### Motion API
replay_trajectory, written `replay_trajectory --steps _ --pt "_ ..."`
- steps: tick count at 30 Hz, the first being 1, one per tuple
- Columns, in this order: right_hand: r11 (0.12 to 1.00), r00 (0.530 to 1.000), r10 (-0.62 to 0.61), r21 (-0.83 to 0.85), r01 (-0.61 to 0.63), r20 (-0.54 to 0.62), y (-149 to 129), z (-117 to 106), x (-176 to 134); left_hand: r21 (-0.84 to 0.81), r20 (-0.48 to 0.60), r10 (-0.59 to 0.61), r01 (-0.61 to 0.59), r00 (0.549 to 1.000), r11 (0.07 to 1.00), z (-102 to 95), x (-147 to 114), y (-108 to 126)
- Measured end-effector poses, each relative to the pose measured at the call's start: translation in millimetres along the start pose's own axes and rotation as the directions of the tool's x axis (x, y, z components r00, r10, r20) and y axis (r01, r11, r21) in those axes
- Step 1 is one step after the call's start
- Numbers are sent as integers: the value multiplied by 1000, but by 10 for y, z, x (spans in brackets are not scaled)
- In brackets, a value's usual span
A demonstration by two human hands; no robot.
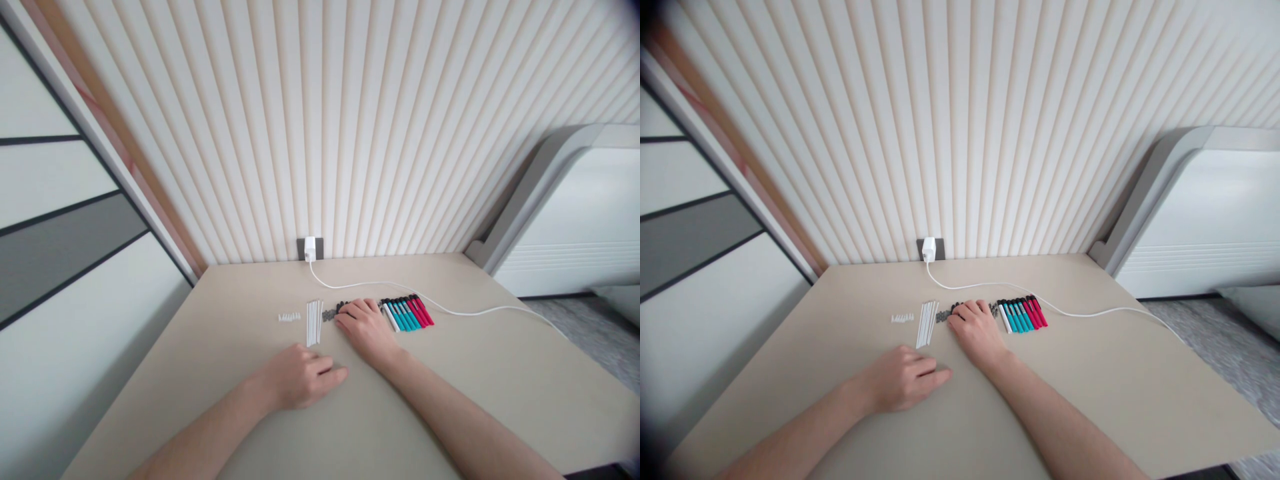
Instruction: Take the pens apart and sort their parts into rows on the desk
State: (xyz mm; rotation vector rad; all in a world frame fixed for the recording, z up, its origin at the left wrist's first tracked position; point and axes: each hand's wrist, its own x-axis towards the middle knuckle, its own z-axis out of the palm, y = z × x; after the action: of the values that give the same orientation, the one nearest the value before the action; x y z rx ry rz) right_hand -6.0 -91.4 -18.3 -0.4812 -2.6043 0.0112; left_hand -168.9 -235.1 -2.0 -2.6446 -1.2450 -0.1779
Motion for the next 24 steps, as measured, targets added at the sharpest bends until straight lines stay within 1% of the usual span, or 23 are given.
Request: replay_trajectory --steps 3,9,14,18,21,24 --pt "1000 1000 6 -5 -6 3 -6 -18 10 -7 -6 0 0 1000 1000 7 -4 -1" --pt "998 998 69 5 -69 -9 -23 -50 7 -12 -4 1 -1 1000 1000 10 -1 -1" --pt "995 995 96 -32 -96 -1 -41 -48 -7 -5 1 -2 2 1000 1000 -12 6 2" --pt "992 996 85 -91 -85 5 -43 -42 -4 5 -14 2 -2 1000 1000 -3 6 9" --pt "986 995 102 -127 -103 -16 -20 -37 -7 13 -61 -5 6 998 1000 -8 20 8" --pt "978 984 162 -123 -170 -69 3 -59 -15 15 -170 -45 48 984 999 -40 45 -6"
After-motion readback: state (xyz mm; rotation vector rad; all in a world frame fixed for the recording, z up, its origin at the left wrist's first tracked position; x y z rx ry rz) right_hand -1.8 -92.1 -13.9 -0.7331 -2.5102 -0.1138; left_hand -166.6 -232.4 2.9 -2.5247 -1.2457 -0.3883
